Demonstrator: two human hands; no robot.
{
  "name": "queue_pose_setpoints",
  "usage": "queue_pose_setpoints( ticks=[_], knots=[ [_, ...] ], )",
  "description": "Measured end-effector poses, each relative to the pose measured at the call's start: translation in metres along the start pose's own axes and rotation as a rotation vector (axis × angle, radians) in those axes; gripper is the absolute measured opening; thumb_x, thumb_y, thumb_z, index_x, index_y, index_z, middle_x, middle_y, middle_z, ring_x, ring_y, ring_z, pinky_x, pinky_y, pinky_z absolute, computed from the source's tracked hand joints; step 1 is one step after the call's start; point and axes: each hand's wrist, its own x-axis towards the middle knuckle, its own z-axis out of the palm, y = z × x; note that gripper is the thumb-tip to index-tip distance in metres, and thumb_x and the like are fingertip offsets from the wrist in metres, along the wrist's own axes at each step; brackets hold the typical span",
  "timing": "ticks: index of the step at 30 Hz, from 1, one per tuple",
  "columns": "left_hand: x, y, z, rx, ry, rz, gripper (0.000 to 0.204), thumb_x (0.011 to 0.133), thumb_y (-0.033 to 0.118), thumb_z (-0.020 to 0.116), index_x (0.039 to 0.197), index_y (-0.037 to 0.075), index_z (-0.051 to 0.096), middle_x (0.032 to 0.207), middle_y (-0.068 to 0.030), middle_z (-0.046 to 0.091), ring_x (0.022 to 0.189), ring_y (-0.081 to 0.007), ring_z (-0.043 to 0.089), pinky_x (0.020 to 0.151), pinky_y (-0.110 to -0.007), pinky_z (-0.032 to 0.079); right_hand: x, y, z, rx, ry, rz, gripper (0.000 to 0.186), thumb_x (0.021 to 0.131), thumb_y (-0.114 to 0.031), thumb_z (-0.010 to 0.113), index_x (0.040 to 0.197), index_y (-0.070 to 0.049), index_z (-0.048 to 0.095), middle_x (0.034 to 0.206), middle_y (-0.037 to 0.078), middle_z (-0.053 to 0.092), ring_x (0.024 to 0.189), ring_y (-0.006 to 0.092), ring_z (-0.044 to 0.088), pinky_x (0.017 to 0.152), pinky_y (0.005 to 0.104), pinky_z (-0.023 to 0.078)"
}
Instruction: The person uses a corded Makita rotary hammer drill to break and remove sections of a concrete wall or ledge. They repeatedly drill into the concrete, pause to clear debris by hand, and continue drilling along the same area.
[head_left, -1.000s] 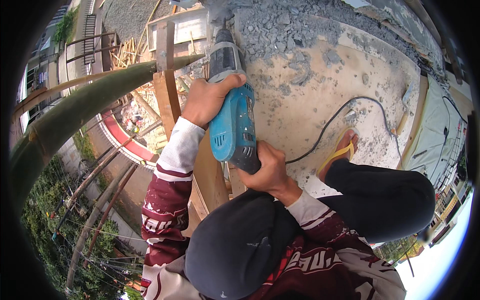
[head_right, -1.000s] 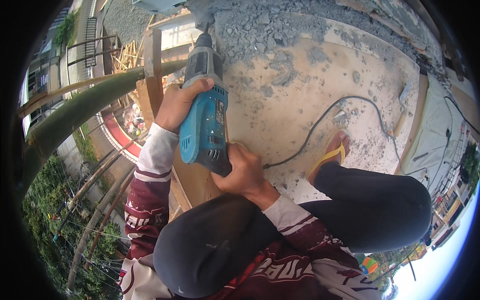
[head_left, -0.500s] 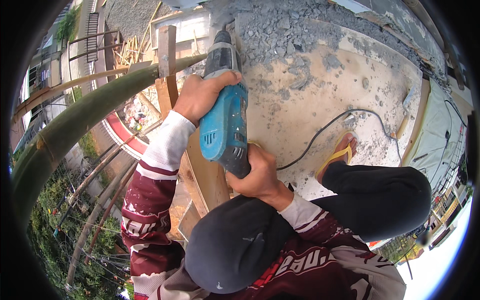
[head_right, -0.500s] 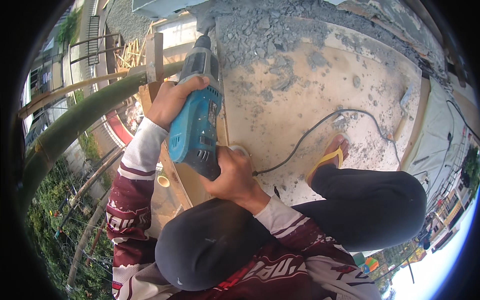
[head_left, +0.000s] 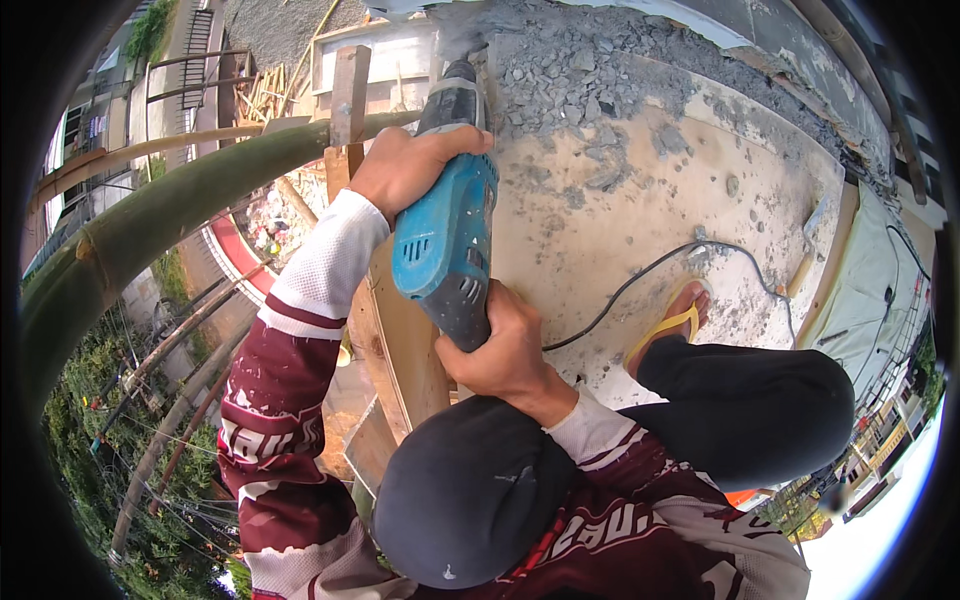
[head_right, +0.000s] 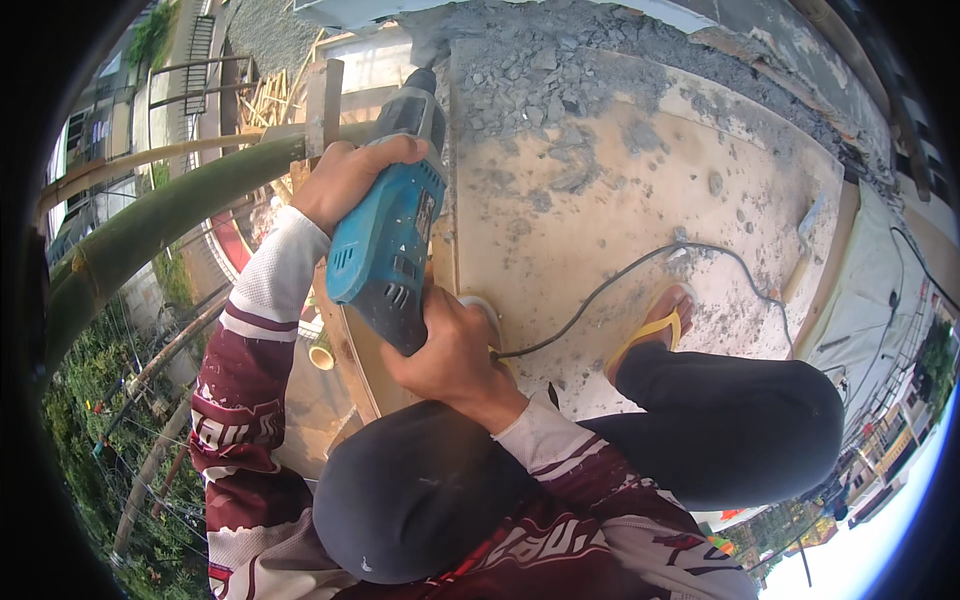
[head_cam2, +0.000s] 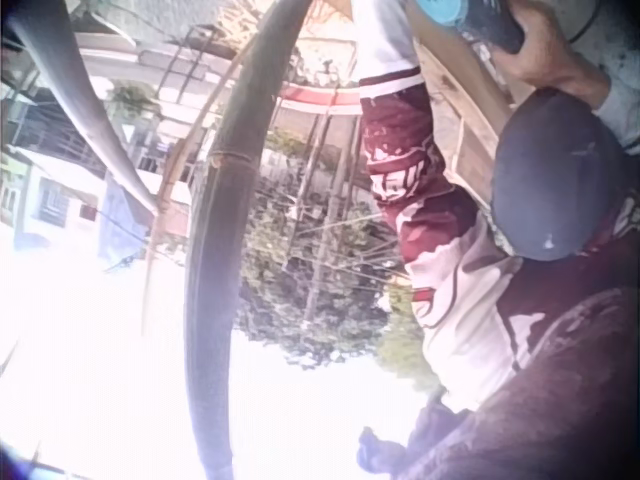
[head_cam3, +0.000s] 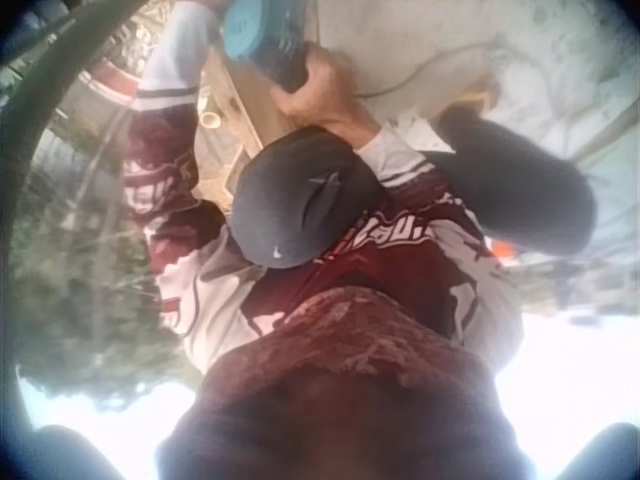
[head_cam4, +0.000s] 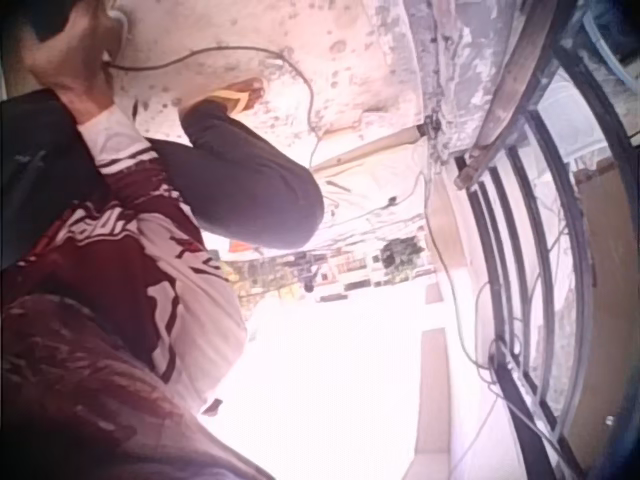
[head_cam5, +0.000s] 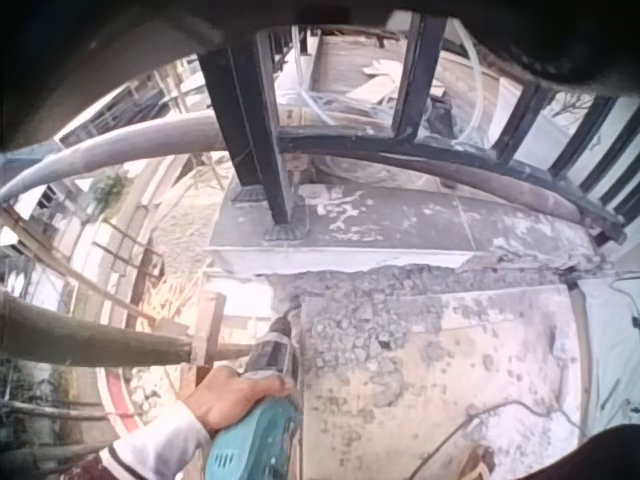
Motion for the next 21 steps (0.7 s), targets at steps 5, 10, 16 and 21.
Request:
queue_pose_setpoints(
  ticks=[5,10,16,21],
  knots=[
    [0.009,0.002,0.002,-0.079,0.002,-0.001,0.071,0.073,0.051,0.080,0.103,-0.013,0.070,0.093,-0.0224,0.074,0.075,-0.0291,0.074,0.071,-0.038,0.061,0.006,-0.008,-0.004,0.041,-0.008,0.046,0.029,0.070,-0.006,0.073,0.097,0.001,0.065,0.079,0.017,0.068,0.070,0.0300,0.071,0.066,0.0381,0.055],
    [0.023,0.000,-0.004,-0.078,-0.043,-0.008,0.075,0.073,0.053,0.080,0.108,-0.013,0.069,0.097,-0.0224,0.073,0.079,-0.0289,0.074,0.073,-0.039,0.061,0.013,-0.016,-0.009,0.058,-0.004,0.035,0.029,0.071,-0.006,0.073,0.098,0.002,0.065,0.079,0.017,0.068,0.069,0.0297,0.070,0.065,0.0379,0.055],
    [0.029,0.008,-0.014,-0.139,-0.097,-0.027,0.073,0.076,0.050,0.080,0.117,-0.009,0.067,0.103,-0.0194,0.072,0.080,-0.0274,0.073,0.074,-0.038,0.060,0.025,-0.034,-0.014,0.086,-0.014,0.073,0.029,0.070,-0.009,0.074,0.094,0.003,0.062,0.077,0.019,0.067,0.068,0.0345,0.071,0.064,0.0405,0.055],
    [0.029,0.021,-0.016,-0.133,-0.177,-0.039,0.072,0.079,0.050,0.078,0.124,-0.006,0.064,0.105,-0.0180,0.071,0.083,-0.0270,0.072,0.078,-0.036,0.059,0.033,-0.044,-0.014,0.090,0.014,0.081,0.029,0.070,-0.012,0.075,0.091,0.003,0.060,0.072,0.021,0.066,0.066,0.0409,0.069,0.062,0.0446,0.055]
  ],
)
